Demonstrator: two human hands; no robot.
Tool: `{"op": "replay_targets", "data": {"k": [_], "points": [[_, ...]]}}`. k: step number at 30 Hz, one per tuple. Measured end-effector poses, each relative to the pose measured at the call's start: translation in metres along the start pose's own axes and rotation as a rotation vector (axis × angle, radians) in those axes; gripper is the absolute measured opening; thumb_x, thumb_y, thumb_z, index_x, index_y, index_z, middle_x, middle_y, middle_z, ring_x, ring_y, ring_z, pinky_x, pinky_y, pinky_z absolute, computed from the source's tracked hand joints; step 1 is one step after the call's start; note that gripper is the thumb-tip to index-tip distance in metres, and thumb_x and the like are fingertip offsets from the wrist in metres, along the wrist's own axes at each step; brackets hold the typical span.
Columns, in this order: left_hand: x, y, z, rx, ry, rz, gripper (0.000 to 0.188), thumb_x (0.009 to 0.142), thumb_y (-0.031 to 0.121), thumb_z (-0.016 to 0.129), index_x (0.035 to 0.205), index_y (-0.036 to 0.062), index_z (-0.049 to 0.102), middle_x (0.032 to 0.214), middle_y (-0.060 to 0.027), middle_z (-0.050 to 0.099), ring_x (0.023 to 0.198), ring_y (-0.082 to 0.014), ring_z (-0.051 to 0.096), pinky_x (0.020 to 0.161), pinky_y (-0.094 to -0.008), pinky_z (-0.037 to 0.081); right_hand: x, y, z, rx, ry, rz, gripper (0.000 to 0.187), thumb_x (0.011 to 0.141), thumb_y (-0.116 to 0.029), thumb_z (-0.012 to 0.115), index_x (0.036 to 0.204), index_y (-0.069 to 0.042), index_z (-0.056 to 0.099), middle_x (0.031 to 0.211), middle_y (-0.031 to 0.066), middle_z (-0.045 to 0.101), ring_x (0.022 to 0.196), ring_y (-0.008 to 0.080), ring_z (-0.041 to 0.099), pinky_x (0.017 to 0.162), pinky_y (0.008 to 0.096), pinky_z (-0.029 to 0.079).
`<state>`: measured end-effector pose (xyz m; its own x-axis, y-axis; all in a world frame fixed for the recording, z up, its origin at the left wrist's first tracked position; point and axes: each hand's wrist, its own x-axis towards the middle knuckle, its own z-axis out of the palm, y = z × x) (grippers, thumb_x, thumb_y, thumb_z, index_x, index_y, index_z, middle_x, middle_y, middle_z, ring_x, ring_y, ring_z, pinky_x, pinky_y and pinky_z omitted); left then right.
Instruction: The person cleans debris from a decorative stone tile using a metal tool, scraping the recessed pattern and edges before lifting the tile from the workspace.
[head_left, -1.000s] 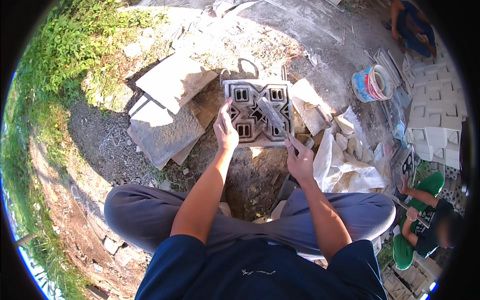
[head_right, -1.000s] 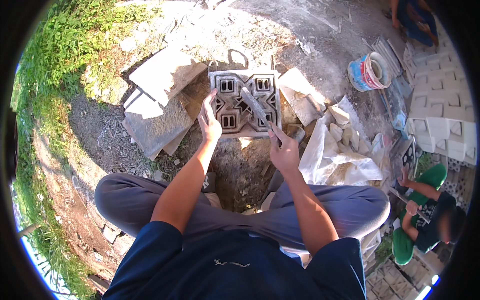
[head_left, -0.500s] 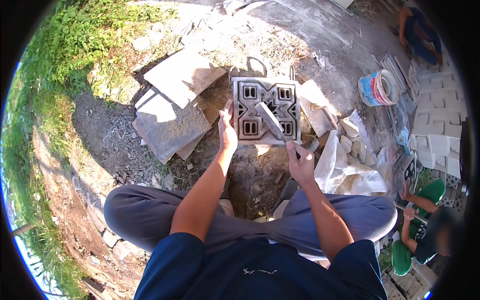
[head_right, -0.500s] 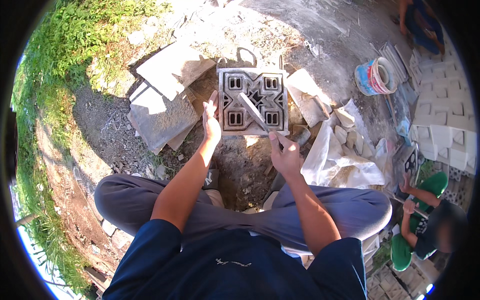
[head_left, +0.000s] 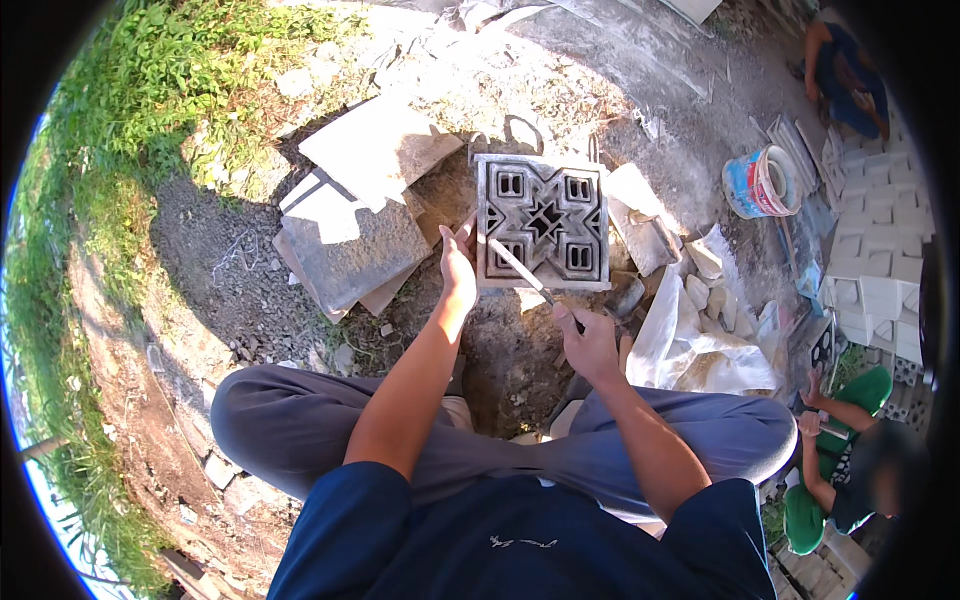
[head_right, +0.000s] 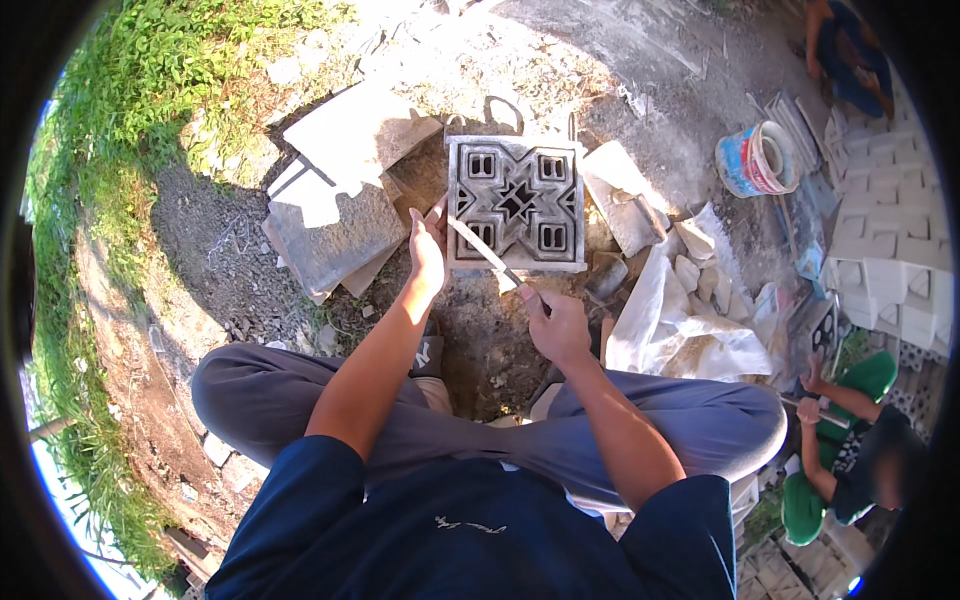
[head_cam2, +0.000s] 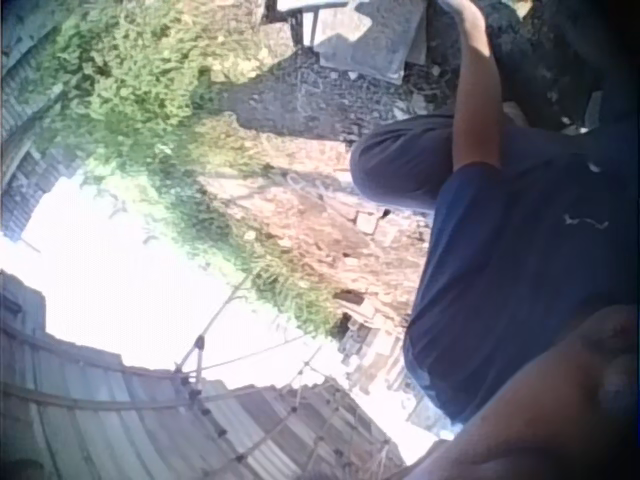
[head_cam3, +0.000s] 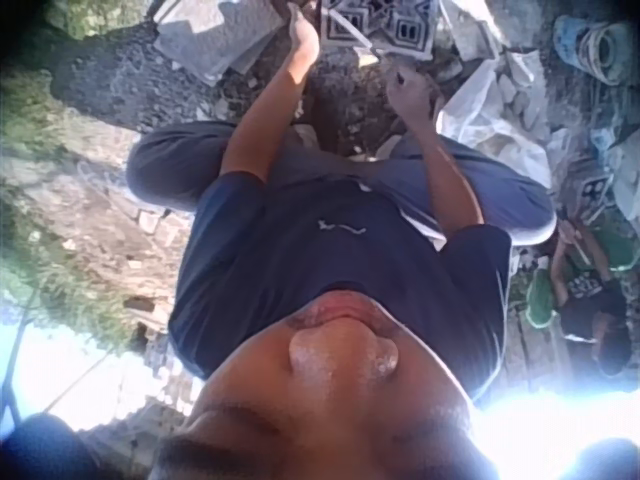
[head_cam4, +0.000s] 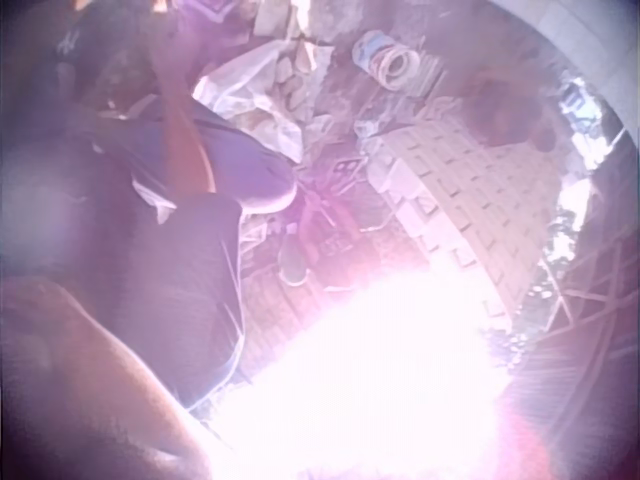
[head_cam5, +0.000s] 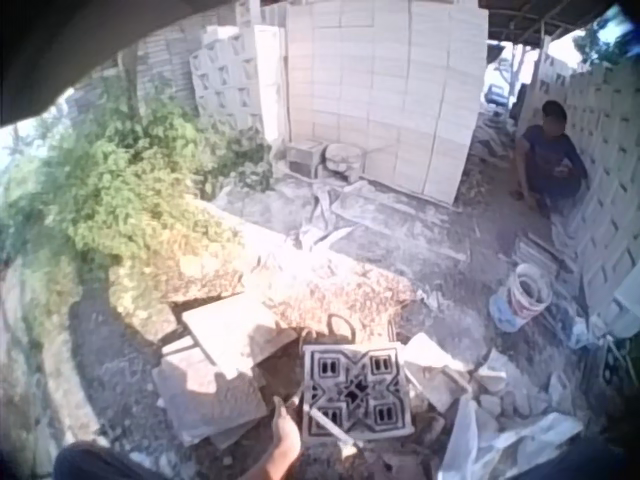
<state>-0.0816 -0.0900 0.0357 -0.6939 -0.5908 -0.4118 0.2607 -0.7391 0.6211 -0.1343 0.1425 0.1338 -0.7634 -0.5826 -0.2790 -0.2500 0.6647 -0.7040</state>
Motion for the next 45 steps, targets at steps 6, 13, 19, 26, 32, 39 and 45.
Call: {"op": "replay_targets", "data": {"k": [6, 13, 19, 26, 32, 39, 45], "points": [[0.01, -0.006, -0.015, 0.043, 0.017, 0.077, 0.06, 0.11, 0.044, 0.028, 0.141, -0.0017, 0.052, 0.141, -0.013, 0.057, 0.13, -0.0225, 0.052, 0.114, -0.0362, 0.033, 0.005, -0.011, 0.001, 0.17, 0.142, -0.115, 0.045, 0.1, -0.039, 0.059, 0.091, 0.004, 0.07, 0.06, 0.0188, 0.053, 0.052, 0.0222, 0.044, 0.053, 0.0389, 0.04], [0.008, -0.006, -0.011, 0.017, -0.003, 0.061, 0.06, 0.109, 0.044, 0.031, 0.141, -0.0022, 0.052, 0.143, -0.0131, 0.056, 0.131, -0.0231, 0.051, 0.115, -0.0367, 0.032, 0.002, -0.013, -0.004, 0.062, 0.079, -0.034, 0.039, 0.101, -0.034, 0.059, 0.109, 0.002, 0.071, 0.062, 0.0174, 0.055, 0.056, 0.0227, 0.051, 0.06, 0.0374, 0.045], [0.008, -0.008, -0.012, -0.012, -0.003, 0.064, 0.059, 0.109, 0.043, 0.033, 0.14, -0.0027, 0.052, 0.141, -0.0129, 0.057, 0.131, -0.0228, 0.052, 0.115, -0.0369, 0.033, 0.001, -0.015, -0.006, -0.024, 0.022, 0.007, 0.039, 0.1, -0.035, 0.058, 0.099, 0.002, 0.07, 0.068, 0.0253, 0.06, 0.063, 0.0405, 0.058, 0.063, 0.0438, 0.046], [0.002, 0.003, -0.004, 0.076, 0.026, 0.078, 0.054, 0.109, 0.039, 0.034, 0.14, -0.0021, 0.052, 0.139, -0.0119, 0.058, 0.126, -0.0214, 0.055, 0.112, -0.0362, 0.037, 0.005, -0.041, -0.015, -0.044, -0.008, 0.104, 0.04, 0.099, -0.037, 0.058, 0.107, 0.0, 0.072, 0.081, 0.0274, 0.067, 0.079, 0.0441, 0.067, 0.072, 0.0446, 0.051], [-0.006, 0.01, 0.014, 0.006, 0.057, -0.043, 0.049, 0.11, 0.032, 0.03, 0.143, 0.0022, 0.05, 0.139, -0.0099, 0.058, 0.124, -0.0222, 0.057, 0.109, -0.0371, 0.042, 0.024, -0.058, -0.007, 0.164, 0.143, -0.133, 0.037, 0.099, -0.034, 0.058, 0.115, -0.003, 0.071, 0.087, 0.0272, 0.069, 0.087, 0.0423, 0.07, 0.077, 0.0431, 0.053], [0.001, 0.004, 0.001, 0.065, -0.016, 0.056, 0.05, 0.11, 0.032, 0.03, 0.142, -0.0025, 0.05, 0.137, -0.012, 0.059, 0.123, -0.022, 0.057, 0.109, -0.0344, 0.04, 0.042, -0.068, -0.015, -0.019, -0.041, -0.031, 0.032, 0.099, -0.024, 0.058, 0.113, 0.002, 0.069, 0.095, 0.0286, 0.069, 0.096, 0.0404, 0.07, 0.082, 0.0393, 0.053], [0.005, -0.002, -0.011, 0.149, -0.078, 0.171, 0.054, 0.11, 0.037, 0.032, 0.142, -0.0027, 0.049, 0.137, -0.0116, 0.058, 0.124, -0.021, 0.055, 0.109, -0.0349, 0.039, 0.039, -0.063, -0.004, -0.039, 0.045, -0.098, 0.028, 0.095, -0.022, 0.059, 0.117, -0.01, 0.071, 0.093, 0.0256, 0.068, 0.09, 0.0413, 0.069, 0.073, 0.0387, 0.053]]}}
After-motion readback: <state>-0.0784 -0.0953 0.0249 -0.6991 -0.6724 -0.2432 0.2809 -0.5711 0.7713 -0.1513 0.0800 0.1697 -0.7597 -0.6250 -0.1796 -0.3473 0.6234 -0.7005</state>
